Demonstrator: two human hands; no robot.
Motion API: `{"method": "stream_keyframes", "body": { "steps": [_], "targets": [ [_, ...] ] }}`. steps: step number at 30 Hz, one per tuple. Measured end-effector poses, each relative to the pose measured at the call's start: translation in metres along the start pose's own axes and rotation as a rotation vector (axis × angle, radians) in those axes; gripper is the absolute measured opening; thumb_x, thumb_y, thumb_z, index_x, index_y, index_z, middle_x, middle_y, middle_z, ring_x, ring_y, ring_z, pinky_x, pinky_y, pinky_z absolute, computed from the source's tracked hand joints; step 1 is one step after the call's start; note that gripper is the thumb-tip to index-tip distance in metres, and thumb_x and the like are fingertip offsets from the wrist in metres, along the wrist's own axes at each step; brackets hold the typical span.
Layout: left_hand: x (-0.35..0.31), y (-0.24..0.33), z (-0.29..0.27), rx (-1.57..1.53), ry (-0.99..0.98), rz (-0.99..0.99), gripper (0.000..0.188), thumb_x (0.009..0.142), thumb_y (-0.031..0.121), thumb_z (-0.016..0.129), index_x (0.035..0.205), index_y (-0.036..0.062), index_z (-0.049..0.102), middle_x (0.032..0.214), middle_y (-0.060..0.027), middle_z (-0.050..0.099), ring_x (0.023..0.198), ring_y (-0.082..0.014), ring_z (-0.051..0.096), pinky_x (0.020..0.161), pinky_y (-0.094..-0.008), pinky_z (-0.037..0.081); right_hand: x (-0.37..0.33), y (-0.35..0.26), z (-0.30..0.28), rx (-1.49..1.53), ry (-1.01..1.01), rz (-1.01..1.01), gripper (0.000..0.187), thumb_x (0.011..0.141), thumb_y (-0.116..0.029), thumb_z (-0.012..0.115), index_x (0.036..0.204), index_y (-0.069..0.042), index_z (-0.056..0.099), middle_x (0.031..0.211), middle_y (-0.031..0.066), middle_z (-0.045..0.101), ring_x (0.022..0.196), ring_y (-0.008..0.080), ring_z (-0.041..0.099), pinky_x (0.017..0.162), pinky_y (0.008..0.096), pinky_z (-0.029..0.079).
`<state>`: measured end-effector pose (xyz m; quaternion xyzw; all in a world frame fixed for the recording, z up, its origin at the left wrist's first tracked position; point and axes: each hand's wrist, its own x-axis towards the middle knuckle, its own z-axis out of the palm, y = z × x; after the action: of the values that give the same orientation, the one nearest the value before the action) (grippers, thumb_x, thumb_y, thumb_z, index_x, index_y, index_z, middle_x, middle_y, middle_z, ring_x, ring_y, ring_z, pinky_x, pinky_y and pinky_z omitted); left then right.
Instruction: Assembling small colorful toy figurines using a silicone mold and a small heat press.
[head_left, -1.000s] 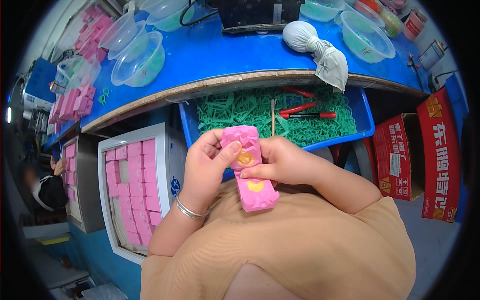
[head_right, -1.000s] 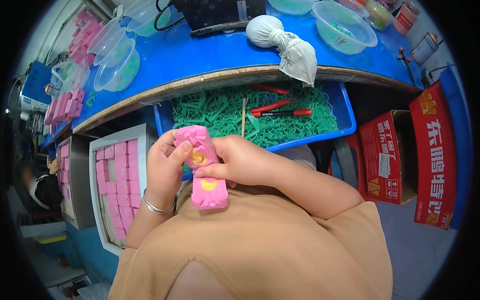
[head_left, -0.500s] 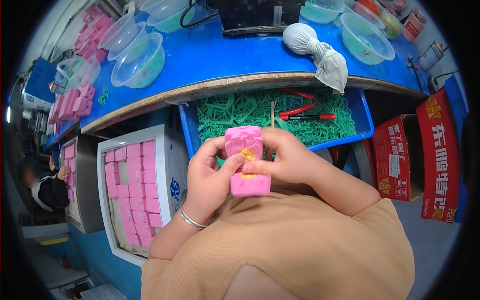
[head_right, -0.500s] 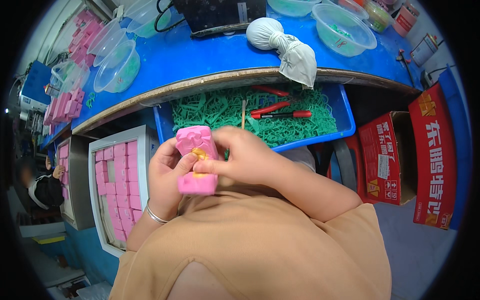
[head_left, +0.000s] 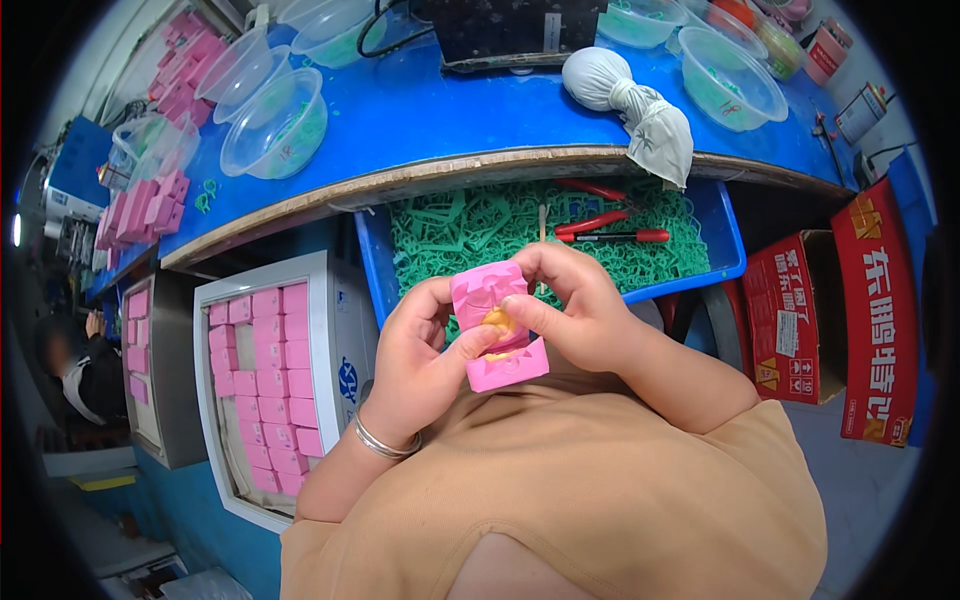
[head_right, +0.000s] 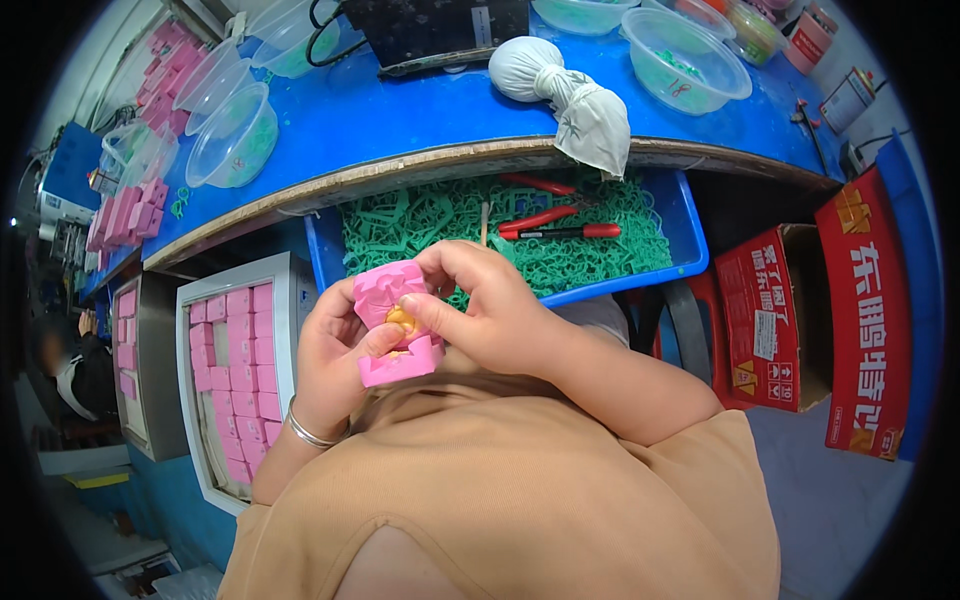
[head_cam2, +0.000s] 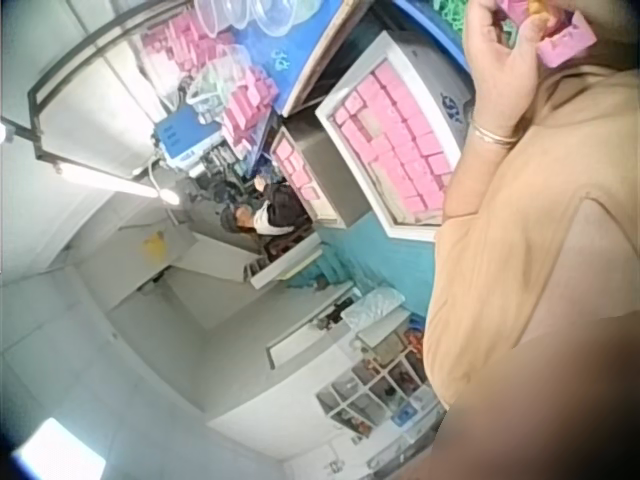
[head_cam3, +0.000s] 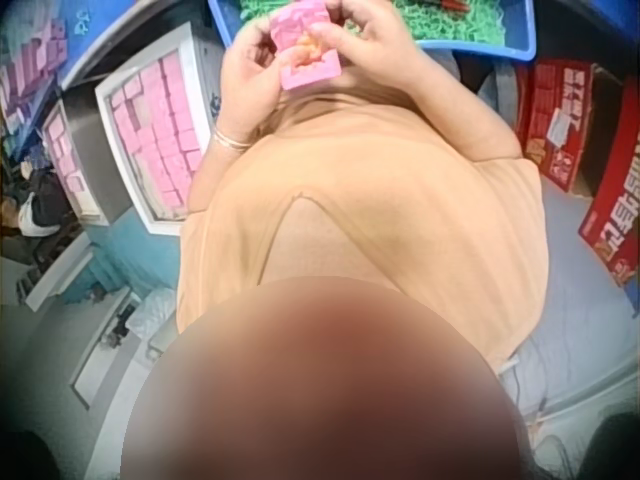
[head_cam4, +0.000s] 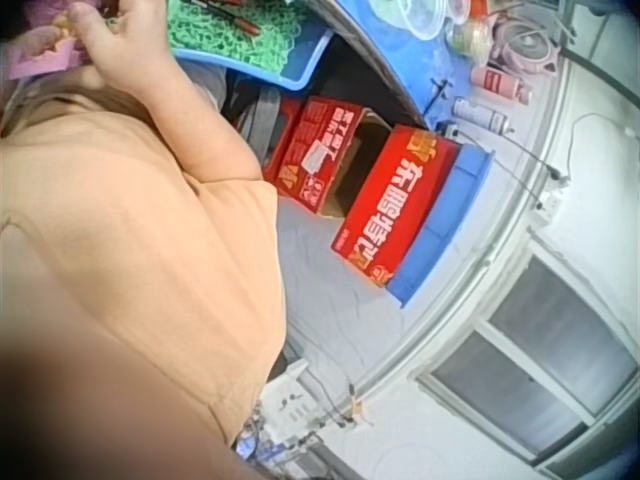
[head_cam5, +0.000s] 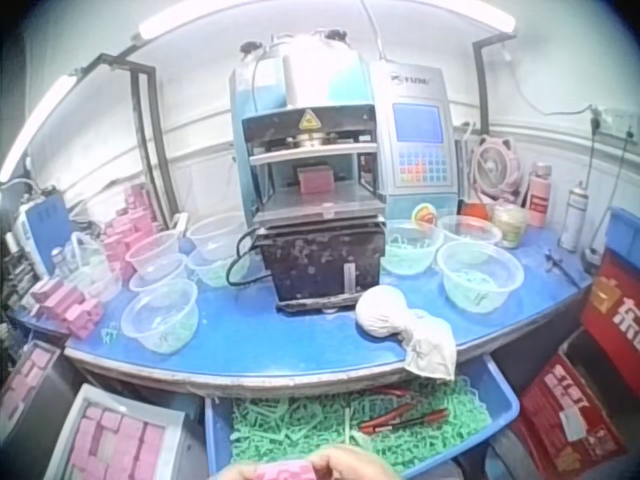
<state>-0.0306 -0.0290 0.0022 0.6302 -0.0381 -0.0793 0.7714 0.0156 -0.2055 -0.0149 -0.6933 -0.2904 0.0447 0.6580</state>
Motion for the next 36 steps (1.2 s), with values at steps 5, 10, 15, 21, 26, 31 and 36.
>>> {"method": "stream_keyframes", "body": {
  "steps": [5,10,15,21,26,31,36],
  "targets": [
    [0.0,-0.003,0.0,0.081,0.043,0.006,0.03,0.077,-0.004,0.064,0.103,-0.0019,0.052,0.101,-0.0074,0.056,0.095,-0.0131,0.054,0.084,-0.0263,0.044,0.0,0.005,0.0,-0.044,-0.015,-0.062,0.021,0.081,-0.014,0.063,0.093,0.001,0.054,0.086,0.0088,0.056,0.076,0.0162,0.054,0.066,0.0291,0.044],
    [0.0,-0.013,0.0,0.148,0.105,0.081,0.029,0.076,-0.006,0.064,0.103,-0.0011,0.053,0.1,-0.0079,0.056,0.094,-0.0132,0.054,0.084,-0.0259,0.043,-0.004,0.008,0.007,0.218,-0.039,0.099,0.02,0.082,-0.009,0.062,0.098,-0.001,0.052,0.092,0.0068,0.055,0.084,0.0146,0.055,0.073,0.0279,0.046],
    [0.005,-0.015,0.003,0.056,0.082,0.136,0.026,0.086,0.002,0.053,0.112,-0.0005,0.051,0.108,-0.0093,0.054,0.103,-0.0135,0.051,0.088,-0.0261,0.042,-0.006,0.012,0.012,0.387,0.002,0.139,0.025,0.083,-0.005,0.059,0.107,-0.003,0.05,0.097,0.0051,0.054,0.093,0.0131,0.054,0.08,0.0279,0.046],
    [0.009,-0.008,-0.003,-0.393,0.087,-0.123,0.033,0.09,0.008,0.039,0.122,0.0015,0.043,0.119,-0.0101,0.05,0.11,-0.0162,0.05,0.092,-0.0304,0.042,-0.002,-0.001,0.003,-0.211,0.146,-0.099,0.028,0.081,-0.006,0.061,0.109,-0.004,0.053,0.093,0.0069,0.053,0.085,0.0164,0.054,0.072,0.0275,0.045],
    [0.007,-0.008,0.005,-0.287,-0.079,0.002,0.044,0.087,0.005,0.041,0.13,0.0018,0.032,0.127,-0.0121,0.042,0.113,-0.0178,0.047,0.094,-0.0308,0.04,-0.001,-0.008,0.004,-0.133,0.064,-0.017,0.029,0.076,-0.009,0.068,0.101,-0.002,0.055,0.088,0.0071,0.054,0.079,0.0157,0.053,0.067,0.0265,0.044],
    [0.005,-0.007,0.01,-0.023,-0.048,0.121,0.045,0.087,0.003,0.053,0.128,0.0015,0.036,0.125,-0.0118,0.043,0.112,-0.0172,0.046,0.095,-0.0299,0.039,-0.004,-0.001,0.008,0.092,0.107,0.115,0.023,0.076,-0.007,0.068,0.093,-0.001,0.053,0.087,0.0071,0.055,0.077,0.0125,0.054,0.065,0.025,0.045],
    [0.004,-0.009,0.008,0.012,-0.011,0.173,0.039,0.085,0.002,0.057,0.123,0.0011,0.044,0.12,-0.01,0.045,0.109,-0.0163,0.047,0.094,-0.0296,0.04,-0.002,-0.002,0.009,0.513,0.071,0.309,0.027,0.08,-0.01,0.068,0.096,0.0,0.049,0.091,0.0087,0.057,0.082,0.0117,0.055,0.07,0.0262,0.048]
  ]
}}
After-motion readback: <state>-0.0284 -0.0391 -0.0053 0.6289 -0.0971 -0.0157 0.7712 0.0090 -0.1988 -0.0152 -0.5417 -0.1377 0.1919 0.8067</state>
